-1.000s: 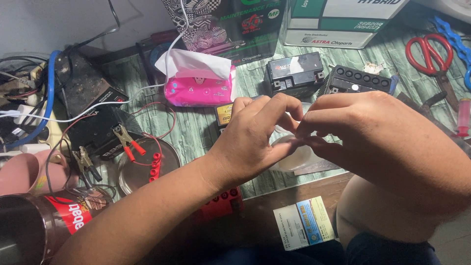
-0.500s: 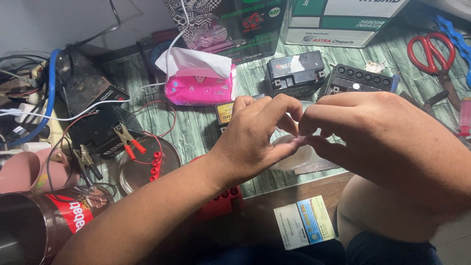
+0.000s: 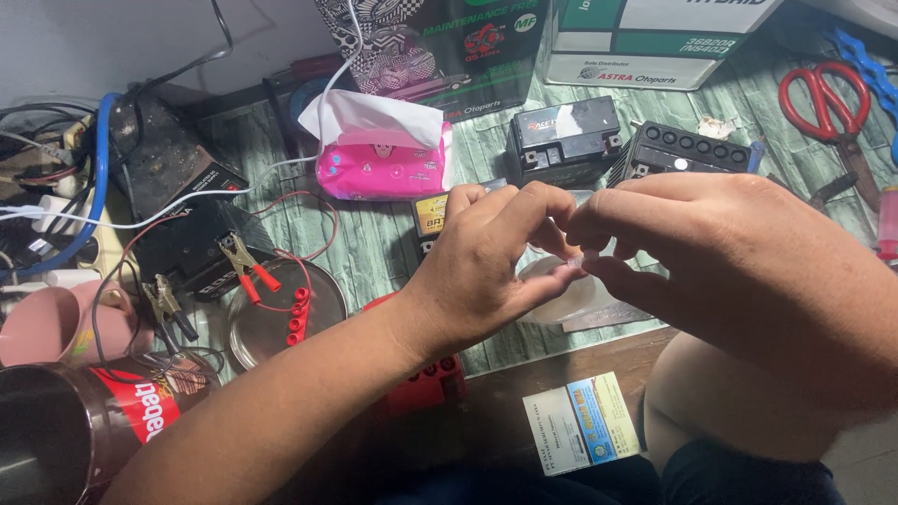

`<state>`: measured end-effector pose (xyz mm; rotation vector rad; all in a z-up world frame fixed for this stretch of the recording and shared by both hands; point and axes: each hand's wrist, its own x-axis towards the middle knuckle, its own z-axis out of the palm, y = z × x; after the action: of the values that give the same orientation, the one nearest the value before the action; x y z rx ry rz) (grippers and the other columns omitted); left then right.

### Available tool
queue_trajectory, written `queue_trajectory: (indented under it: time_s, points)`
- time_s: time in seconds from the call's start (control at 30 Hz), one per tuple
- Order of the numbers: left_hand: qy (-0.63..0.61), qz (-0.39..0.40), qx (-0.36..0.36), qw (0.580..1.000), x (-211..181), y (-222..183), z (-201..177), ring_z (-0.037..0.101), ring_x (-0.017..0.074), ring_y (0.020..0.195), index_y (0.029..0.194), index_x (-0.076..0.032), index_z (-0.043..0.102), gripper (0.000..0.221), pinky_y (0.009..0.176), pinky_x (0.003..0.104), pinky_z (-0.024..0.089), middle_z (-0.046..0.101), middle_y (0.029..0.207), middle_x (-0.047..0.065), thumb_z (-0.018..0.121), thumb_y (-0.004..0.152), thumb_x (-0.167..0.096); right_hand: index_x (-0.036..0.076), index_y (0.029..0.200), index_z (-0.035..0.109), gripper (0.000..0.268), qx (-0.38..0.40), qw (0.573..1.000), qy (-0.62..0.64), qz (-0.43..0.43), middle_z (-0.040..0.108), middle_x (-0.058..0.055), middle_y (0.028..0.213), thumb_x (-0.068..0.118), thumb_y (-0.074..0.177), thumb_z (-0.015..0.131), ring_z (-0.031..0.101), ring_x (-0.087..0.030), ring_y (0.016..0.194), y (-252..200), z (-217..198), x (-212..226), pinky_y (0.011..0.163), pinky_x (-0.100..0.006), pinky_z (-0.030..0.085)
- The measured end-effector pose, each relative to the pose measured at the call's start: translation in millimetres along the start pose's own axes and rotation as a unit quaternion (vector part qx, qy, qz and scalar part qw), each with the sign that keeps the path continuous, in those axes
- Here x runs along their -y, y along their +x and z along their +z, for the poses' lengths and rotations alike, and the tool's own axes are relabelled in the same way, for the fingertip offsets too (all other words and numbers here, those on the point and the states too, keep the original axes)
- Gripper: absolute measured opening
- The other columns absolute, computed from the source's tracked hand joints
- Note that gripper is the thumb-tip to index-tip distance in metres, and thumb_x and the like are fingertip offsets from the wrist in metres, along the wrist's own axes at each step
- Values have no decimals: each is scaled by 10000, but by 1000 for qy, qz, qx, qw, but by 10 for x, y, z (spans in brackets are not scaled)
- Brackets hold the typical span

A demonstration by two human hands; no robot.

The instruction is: A person is cleaning a red battery casing with a tissue and then using a syringe to refill the individual cells with liquid.

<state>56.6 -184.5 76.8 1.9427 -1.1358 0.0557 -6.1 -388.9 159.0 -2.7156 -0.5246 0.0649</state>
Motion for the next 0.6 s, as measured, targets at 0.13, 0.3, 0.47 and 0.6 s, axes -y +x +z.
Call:
queue_trajectory:
  time_s: [0.13,0.3,0.47,0.6]
  points:
    - [-17,-5,-1,1000,-11,-23,4,690,140,942,1184,-177,470,458,918,377,336,740,929,-127,800,868,-206,233,991,648,161,-10,1000,1,-2,743,99,894,185,860,726,670,-199,677,-9,0,5,508,-398,494]
    - [2,20,-14,1000,-31,-54,16,636,163,926,1163,-168,480,414,906,379,334,747,947,-125,795,905,-246,234,1033,676,205,-12,1000,-7,-7,755,73,927,224,846,761,703,-210,685,-31,-14,8,529,-398,525]
    - [16,15,-7,1000,-31,-56,20,658,151,985,1188,-167,506,436,966,431,283,738,921,-149,807,878,-220,248,1058,669,246,-12,1000,-11,-15,737,79,891,205,835,764,674,-203,664,-39,-1,-2,516,-395,515]
    - [18,-4,14,1000,-29,-50,26,671,148,1032,1190,-183,504,462,1049,485,284,720,902,-178,820,859,-243,255,1110,676,302,-16,1000,-7,-24,739,70,886,205,827,770,659,-218,622,-30,2,-8,499,-403,497]
